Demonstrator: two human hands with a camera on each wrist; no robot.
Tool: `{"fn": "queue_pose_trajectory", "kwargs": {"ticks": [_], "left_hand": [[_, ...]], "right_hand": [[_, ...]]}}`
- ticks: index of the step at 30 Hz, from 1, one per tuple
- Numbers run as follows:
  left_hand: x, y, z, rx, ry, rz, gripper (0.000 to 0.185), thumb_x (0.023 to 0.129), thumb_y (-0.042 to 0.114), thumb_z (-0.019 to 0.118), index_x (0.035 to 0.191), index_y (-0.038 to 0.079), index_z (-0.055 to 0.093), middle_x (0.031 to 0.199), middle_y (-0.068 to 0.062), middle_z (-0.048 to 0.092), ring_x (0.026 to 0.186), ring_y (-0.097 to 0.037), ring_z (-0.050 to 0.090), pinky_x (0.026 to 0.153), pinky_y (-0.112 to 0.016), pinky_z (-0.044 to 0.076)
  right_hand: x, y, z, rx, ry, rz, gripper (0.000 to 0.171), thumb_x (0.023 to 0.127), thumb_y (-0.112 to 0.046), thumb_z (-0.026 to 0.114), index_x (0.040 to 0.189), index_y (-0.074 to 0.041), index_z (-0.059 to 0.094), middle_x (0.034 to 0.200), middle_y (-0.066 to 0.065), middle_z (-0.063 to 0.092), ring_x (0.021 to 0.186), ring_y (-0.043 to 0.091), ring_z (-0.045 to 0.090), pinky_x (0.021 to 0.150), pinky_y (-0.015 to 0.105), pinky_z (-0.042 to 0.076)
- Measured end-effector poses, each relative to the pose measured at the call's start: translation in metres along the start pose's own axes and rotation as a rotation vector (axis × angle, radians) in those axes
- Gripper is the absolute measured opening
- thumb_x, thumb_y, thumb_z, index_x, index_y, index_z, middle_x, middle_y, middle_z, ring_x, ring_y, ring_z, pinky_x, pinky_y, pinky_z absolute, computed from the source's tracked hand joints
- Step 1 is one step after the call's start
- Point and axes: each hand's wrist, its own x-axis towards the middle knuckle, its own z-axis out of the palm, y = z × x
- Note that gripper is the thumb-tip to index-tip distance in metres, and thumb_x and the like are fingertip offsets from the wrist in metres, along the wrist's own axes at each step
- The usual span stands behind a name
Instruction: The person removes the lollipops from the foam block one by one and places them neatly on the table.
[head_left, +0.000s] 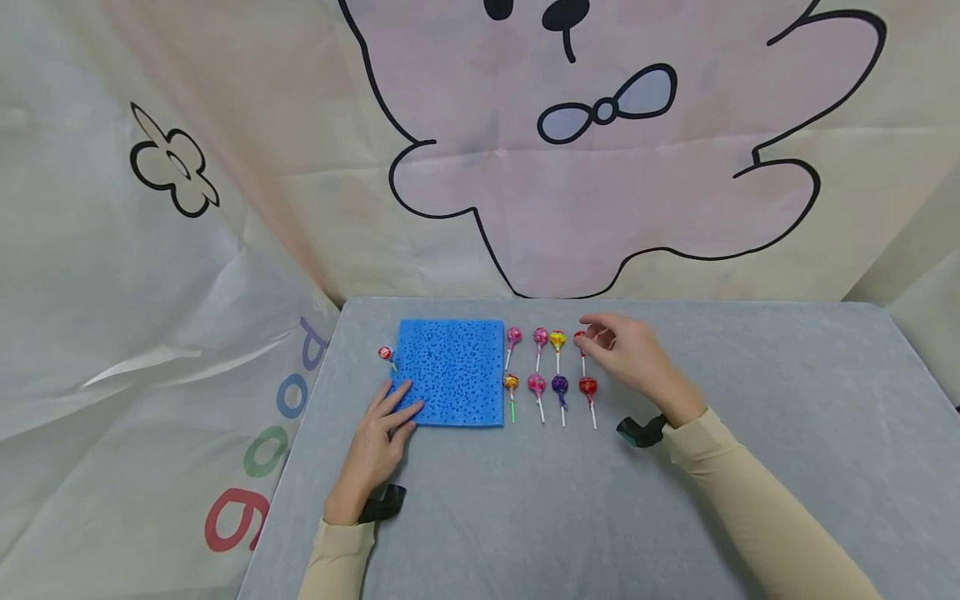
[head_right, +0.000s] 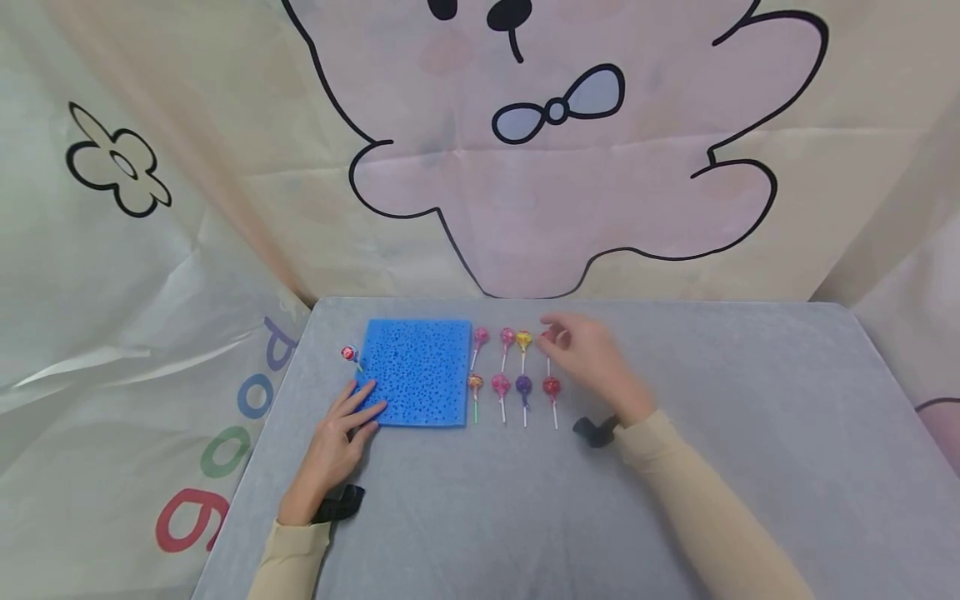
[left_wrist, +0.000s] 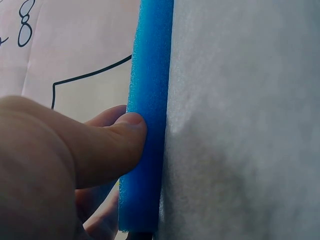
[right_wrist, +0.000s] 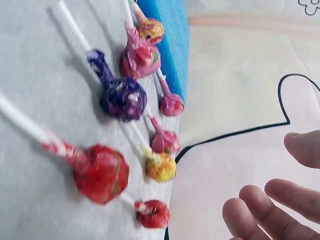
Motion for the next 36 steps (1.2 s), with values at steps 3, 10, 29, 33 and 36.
{"fn": "queue_pose_trajectory", "kwargs": {"ticks": [3, 10, 29, 33, 36], "left_hand": [[0.000, 0.000, 0.000, -0.001, 0.001, 0.002, 0.036, 0.098, 0.004, 0.070, 0.134, 0.010, 0.072, 0.161, -0.009, 0.048, 0.157, -0.040, 0.029, 0.119, -0.064, 0.035], [0.000, 0.001, 0.001, -0.011, 0.009, 0.008, 0.035, 0.098, 0.004, 0.070, 0.133, 0.009, 0.073, 0.161, -0.009, 0.049, 0.156, -0.041, 0.030, 0.119, -0.064, 0.035], [0.001, 0.000, 0.000, -0.007, -0.003, -0.008, 0.034, 0.099, 0.005, 0.070, 0.133, 0.009, 0.073, 0.162, -0.007, 0.048, 0.157, -0.039, 0.029, 0.120, -0.062, 0.034], [0.001, -0.001, 0.000, -0.005, 0.004, -0.001, 0.034, 0.099, 0.005, 0.070, 0.132, 0.009, 0.073, 0.161, -0.008, 0.049, 0.157, -0.039, 0.030, 0.120, -0.062, 0.034], [0.001, -0.001, 0.000, -0.007, 0.006, -0.001, 0.034, 0.099, 0.005, 0.070, 0.132, 0.010, 0.073, 0.161, -0.007, 0.049, 0.157, -0.039, 0.030, 0.120, -0.062, 0.034]], "right_hand": [[0.003, -0.005, 0.005, 0.007, -0.007, -0.010, 0.039, 0.098, -0.027, 0.074, 0.131, -0.007, 0.070, 0.104, 0.007, 0.075, 0.088, 0.022, 0.068, 0.072, 0.032, 0.055], [0.014, -0.023, 0.018, 0.032, -0.038, -0.026, 0.044, 0.099, -0.030, 0.073, 0.137, -0.009, 0.066, 0.111, 0.007, 0.073, 0.095, 0.023, 0.069, 0.078, 0.039, 0.060], [0.039, -0.078, 0.054, 0.094, -0.127, -0.144, 0.047, 0.098, -0.028, 0.075, 0.139, -0.007, 0.064, 0.115, 0.010, 0.074, 0.099, 0.024, 0.070, 0.077, 0.036, 0.061], [0.041, -0.084, 0.062, 0.094, -0.139, -0.149, 0.046, 0.098, -0.029, 0.074, 0.139, -0.009, 0.065, 0.115, 0.010, 0.074, 0.099, 0.021, 0.069, 0.079, 0.037, 0.060], [0.044, -0.088, 0.071, 0.102, -0.147, -0.158, 0.046, 0.098, -0.028, 0.074, 0.139, -0.008, 0.065, 0.117, 0.011, 0.074, 0.098, 0.020, 0.068, 0.080, 0.036, 0.060]]}}
